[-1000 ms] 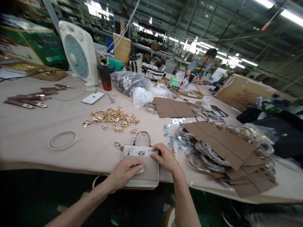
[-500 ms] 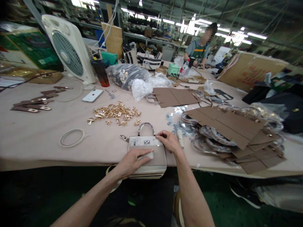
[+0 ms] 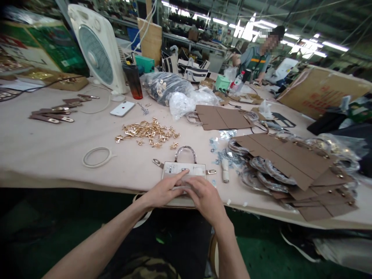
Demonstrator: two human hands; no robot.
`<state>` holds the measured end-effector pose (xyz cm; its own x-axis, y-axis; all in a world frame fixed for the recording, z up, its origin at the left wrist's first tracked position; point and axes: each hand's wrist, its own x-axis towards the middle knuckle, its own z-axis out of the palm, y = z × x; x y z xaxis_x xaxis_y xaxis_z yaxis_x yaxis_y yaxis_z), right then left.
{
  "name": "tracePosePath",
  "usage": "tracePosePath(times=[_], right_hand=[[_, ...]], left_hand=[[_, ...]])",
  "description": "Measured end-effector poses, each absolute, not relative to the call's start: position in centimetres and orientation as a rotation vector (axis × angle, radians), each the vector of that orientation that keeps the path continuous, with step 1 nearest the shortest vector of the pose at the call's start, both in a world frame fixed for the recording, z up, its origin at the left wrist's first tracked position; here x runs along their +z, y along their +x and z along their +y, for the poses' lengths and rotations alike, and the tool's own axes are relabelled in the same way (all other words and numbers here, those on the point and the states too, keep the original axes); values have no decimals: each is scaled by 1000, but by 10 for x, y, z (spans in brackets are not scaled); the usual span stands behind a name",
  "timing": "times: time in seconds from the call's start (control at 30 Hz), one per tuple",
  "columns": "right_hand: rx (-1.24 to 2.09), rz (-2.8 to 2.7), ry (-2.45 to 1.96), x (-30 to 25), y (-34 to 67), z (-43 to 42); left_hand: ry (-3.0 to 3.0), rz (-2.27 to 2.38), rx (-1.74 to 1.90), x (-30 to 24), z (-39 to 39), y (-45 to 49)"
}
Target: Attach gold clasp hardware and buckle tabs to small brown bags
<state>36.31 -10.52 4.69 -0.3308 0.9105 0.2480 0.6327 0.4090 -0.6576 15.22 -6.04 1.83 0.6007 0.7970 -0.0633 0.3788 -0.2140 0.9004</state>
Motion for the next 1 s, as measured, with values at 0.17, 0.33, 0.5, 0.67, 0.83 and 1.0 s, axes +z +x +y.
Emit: tracePosePath(times=[0.17,0.33,0.5,0.67,0.83,1.0], right_hand=[[554,-2158,-1350,39,358,-103],[512,-2137,-1429,44,360,-105],[572,-2130,-1430,45,360,-107],[638,-2126,-1441,40,359,-107],[636,-2100,-1389,35,356,-107],[604,-2073,-1405,28,358,-107]], left_hand=[[1850,886,539,20,-60,150],[1809,801,657,21,-59,150],[1847,790,645,18,-61,152],[1940,811,623,13,-60,153],[1960,834,612,11,-59,152],[1991,860,607,13,-59,151]])
